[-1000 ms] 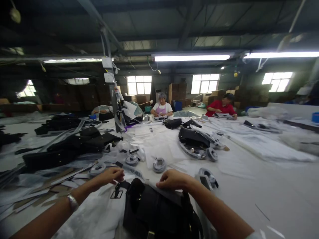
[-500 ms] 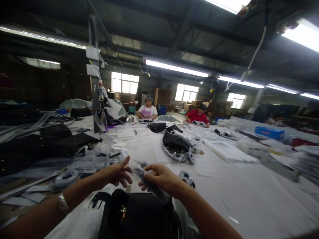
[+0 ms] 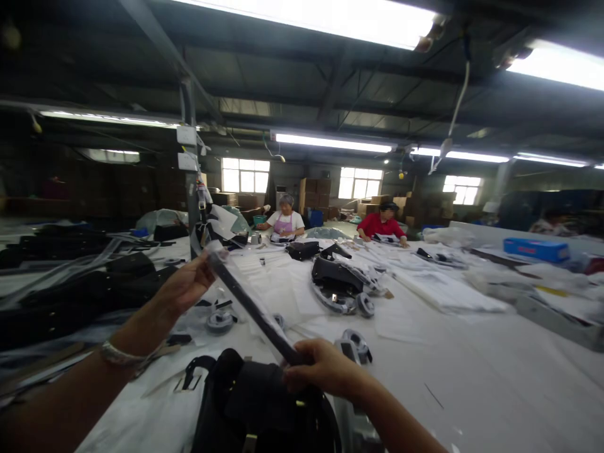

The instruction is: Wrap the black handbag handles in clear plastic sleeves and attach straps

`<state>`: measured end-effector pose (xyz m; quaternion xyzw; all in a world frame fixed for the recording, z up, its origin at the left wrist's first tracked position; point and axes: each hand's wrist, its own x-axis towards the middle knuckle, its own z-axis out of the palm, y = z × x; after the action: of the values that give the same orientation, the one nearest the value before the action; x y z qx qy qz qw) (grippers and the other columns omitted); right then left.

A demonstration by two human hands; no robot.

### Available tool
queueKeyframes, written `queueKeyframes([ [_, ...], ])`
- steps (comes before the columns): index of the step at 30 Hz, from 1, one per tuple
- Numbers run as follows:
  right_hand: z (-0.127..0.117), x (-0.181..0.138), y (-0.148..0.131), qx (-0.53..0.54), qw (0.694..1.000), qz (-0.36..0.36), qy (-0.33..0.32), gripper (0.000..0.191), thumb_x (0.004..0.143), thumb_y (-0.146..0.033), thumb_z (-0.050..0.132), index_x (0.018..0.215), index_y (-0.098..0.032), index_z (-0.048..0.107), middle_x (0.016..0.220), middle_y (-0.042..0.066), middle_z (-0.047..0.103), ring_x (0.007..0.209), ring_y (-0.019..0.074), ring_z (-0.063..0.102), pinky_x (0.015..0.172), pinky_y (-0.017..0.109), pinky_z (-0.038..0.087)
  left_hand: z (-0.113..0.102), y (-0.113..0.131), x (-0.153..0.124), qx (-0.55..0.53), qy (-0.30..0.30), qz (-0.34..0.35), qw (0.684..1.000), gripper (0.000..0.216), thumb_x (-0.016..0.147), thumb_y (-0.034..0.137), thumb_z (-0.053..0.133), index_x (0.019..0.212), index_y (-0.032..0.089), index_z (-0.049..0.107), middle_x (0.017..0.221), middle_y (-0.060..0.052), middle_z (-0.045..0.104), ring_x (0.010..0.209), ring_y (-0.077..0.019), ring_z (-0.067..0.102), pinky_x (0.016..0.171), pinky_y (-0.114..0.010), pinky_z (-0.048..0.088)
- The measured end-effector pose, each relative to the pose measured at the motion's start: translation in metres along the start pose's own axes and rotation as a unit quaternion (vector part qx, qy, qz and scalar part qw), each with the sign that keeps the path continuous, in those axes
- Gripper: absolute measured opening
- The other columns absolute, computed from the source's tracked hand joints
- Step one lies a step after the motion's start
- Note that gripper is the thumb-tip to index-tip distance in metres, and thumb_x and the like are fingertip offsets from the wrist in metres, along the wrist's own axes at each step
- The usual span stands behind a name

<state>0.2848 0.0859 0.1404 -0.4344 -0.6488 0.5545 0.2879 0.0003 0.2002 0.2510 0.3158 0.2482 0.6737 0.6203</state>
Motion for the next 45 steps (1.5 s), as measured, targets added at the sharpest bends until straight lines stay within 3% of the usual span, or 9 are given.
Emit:
queueKeyframes([
  [6, 0.009, 0.016, -0.050, 0.027, 0.994, -0.103, -0.031, 0.048, 0.081, -0.048, 0.072, 0.117, -0.018, 0.061, 0.108, 0.009, 0.072, 0.099, 0.0225, 0.067, 0.085, 0.033, 0.050, 0.028, 0.023, -0.028, 0.005, -0.041, 0.076, 0.996, 0.028, 0.095, -0.001, 0.043, 0.087, 0.009, 0.068, 0.082, -0.007, 0.076, 0.068, -0.0110, 0.073, 0.068, -0.018, 0.061],
  [12, 0.026, 0.046, -0.118, 0.091, 0.981, -0.162, -0.054, 0.045, 0.075, -0.050, 0.076, 0.098, -0.012, 0.070, 0.096, 0.010, 0.074, 0.080, 0.0177, 0.070, 0.075, 0.030, 0.053, 0.057, 0.041, -0.055, 0.029, -0.074, 0.120, 0.990, 0.023, 0.092, -0.002, 0.049, 0.089, 0.008, 0.070, 0.083, -0.009, 0.076, 0.068, -0.0127, 0.073, 0.065, -0.019, 0.062],
  [15, 0.023, 0.044, -0.099, 0.084, 0.983, -0.141, -0.087, 0.042, 0.069, -0.042, 0.083, 0.096, -0.012, 0.073, 0.092, 0.009, 0.075, 0.078, 0.0173, 0.070, 0.073, 0.029, 0.053, 0.060, 0.051, -0.062, 0.044, -0.079, 0.129, 0.988, 0.022, 0.091, -0.002, 0.050, 0.089, 0.007, 0.071, 0.084, -0.011, 0.077, 0.068, -0.0143, 0.074, 0.065, -0.020, 0.062],
  [22, -0.005, 0.004, -0.009, 0.002, 0.994, -0.028, -0.108, 0.038, 0.063, -0.039, 0.085, 0.091, -0.015, 0.077, 0.084, 0.003, 0.076, 0.079, 0.0180, 0.069, 0.080, 0.030, 0.052, 0.050, 0.055, -0.061, 0.052, -0.082, 0.114, 0.989, 0.027, 0.093, -0.002, 0.045, 0.088, 0.008, 0.069, 0.080, -0.009, 0.077, 0.068, -0.0131, 0.074, 0.068, -0.021, 0.063],
  [26, -0.016, -0.013, -0.007, -0.001, 0.995, -0.005, -0.096, 0.036, 0.061, -0.039, 0.085, 0.087, -0.016, 0.078, 0.082, 0.001, 0.076, 0.081, 0.0188, 0.070, 0.082, 0.029, 0.052, 0.048, 0.059, -0.053, 0.049, -0.076, 0.105, 0.990, 0.026, 0.092, -0.003, 0.046, 0.092, 0.008, 0.069, 0.084, -0.010, 0.077, 0.072, -0.0149, 0.075, 0.069, -0.021, 0.063],
  [31, -0.008, -0.007, -0.025, -0.053, 0.993, -0.007, -0.106, 0.036, 0.069, -0.043, 0.081, 0.087, -0.013, 0.075, 0.086, 0.005, 0.076, 0.078, 0.0204, 0.071, 0.074, 0.029, 0.053, 0.045, 0.089, -0.042, 0.002, -0.033, 0.133, 0.991, 0.026, 0.099, 0.010, 0.038, 0.105, 0.008, 0.064, 0.082, -0.010, 0.076, 0.069, -0.0155, 0.075, 0.063, -0.023, 0.062],
  [38, 0.029, 0.033, -0.098, -0.042, 0.988, -0.149, 0.003, 0.064, 0.088, -0.060, 0.055, 0.140, -0.024, 0.045, 0.132, 0.010, 0.060, 0.119, 0.0244, 0.057, 0.101, 0.040, 0.043, 0.047, 0.103, -0.048, 0.015, -0.069, 0.185, 0.980, 0.022, 0.097, 0.006, 0.044, 0.093, 0.010, 0.065, 0.088, -0.012, 0.077, 0.080, -0.0182, 0.075, 0.073, -0.027, 0.061],
  [42, 0.054, 0.060, -0.162, 0.012, 0.970, -0.244, 0.019, 0.062, 0.085, -0.060, 0.060, 0.134, -0.022, 0.049, 0.107, 0.007, 0.069, 0.096, 0.0214, 0.065, 0.088, 0.037, 0.049, 0.055, 0.096, -0.061, 0.046, -0.124, 0.181, 0.975, 0.015, 0.092, 0.007, 0.054, 0.096, 0.010, 0.068, 0.096, -0.014, 0.076, 0.088, -0.0205, 0.074, 0.077, -0.027, 0.059],
  [45, 0.066, 0.071, -0.192, 0.012, 0.959, -0.284, 0.023, 0.049, 0.078, -0.059, 0.068, 0.101, -0.015, 0.065, 0.077, 0.001, 0.065, 0.068, 0.0151, 0.059, 0.066, 0.028, 0.046, 0.058, 0.112, -0.063, 0.068, -0.141, 0.194, 0.969, 0.012, 0.091, 0.013, 0.060, 0.100, 0.010, 0.066, 0.101, -0.016, 0.076, 0.088, -0.0241, 0.074, 0.076, -0.033, 0.060],
])
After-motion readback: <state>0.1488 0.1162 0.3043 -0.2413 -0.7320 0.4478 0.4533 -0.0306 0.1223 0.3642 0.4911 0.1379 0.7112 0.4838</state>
